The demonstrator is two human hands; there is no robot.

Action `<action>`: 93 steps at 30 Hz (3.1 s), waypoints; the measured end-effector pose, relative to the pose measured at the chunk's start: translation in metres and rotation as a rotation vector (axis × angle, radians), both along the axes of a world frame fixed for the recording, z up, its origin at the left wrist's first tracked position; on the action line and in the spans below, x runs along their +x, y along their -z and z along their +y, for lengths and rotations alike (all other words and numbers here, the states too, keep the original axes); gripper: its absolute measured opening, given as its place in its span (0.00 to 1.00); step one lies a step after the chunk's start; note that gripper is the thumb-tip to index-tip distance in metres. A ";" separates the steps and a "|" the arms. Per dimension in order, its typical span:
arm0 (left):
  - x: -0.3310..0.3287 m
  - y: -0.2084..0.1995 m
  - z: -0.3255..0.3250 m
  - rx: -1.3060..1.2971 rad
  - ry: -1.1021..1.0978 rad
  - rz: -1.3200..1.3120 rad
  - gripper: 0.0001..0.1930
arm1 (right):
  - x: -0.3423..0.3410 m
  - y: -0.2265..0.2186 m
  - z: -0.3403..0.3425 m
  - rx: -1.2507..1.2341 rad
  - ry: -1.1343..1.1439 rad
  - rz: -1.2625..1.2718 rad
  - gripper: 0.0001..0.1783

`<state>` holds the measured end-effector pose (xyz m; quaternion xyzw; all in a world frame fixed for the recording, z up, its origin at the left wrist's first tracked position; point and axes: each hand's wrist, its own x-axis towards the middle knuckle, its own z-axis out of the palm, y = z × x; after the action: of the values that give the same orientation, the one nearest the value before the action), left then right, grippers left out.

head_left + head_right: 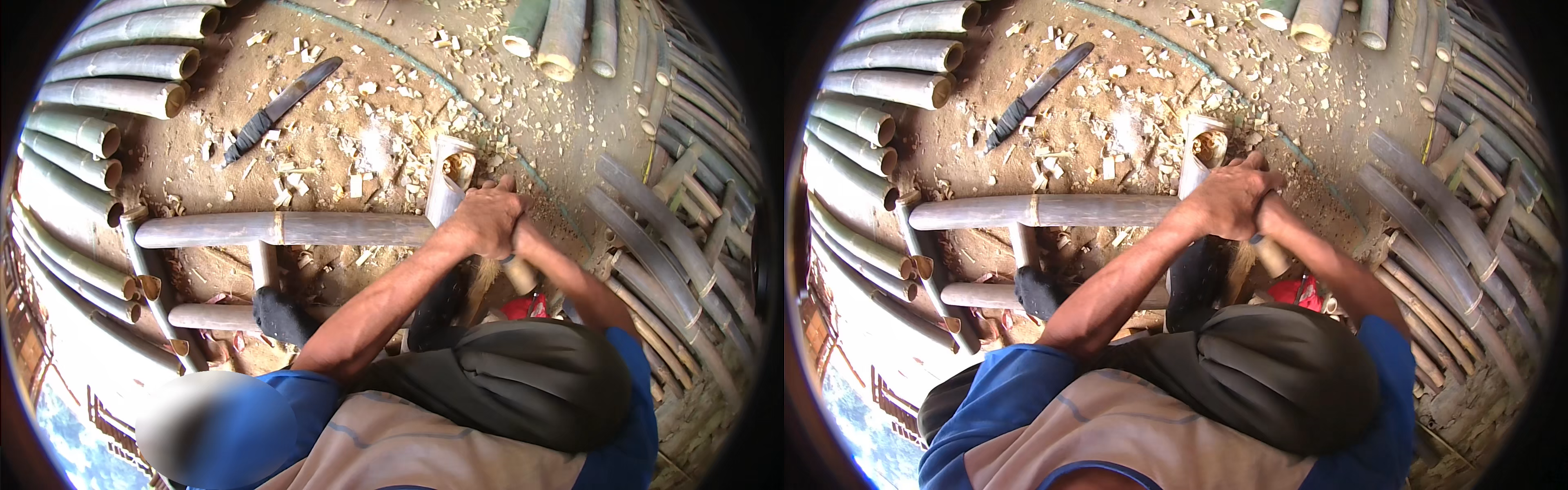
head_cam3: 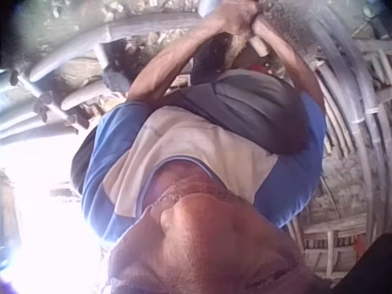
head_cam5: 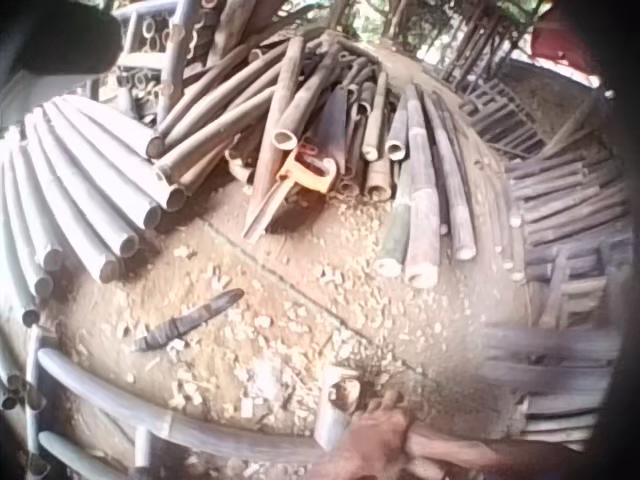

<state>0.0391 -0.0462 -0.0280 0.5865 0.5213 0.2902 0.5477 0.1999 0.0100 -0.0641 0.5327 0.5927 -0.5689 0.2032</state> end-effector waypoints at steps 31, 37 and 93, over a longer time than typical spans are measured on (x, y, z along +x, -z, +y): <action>-0.181 -0.007 0.054 -0.820 0.538 0.611 0.23 | -0.109 -0.015 -0.042 -1.026 1.376 0.701 0.20; -0.108 0.023 -0.098 -0.865 -0.017 -0.048 0.18 | -0.075 -0.012 -0.044 -0.773 0.919 0.281 0.21; -0.086 -0.070 0.002 -0.275 -0.028 1.144 0.03 | -0.082 0.028 -0.045 -1.060 1.234 1.082 0.16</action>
<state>-0.0469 -0.0446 0.0423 0.5665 0.7744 -0.1356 0.2467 0.1183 -0.0347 -0.0918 0.2558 -0.1095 -0.9357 -0.2167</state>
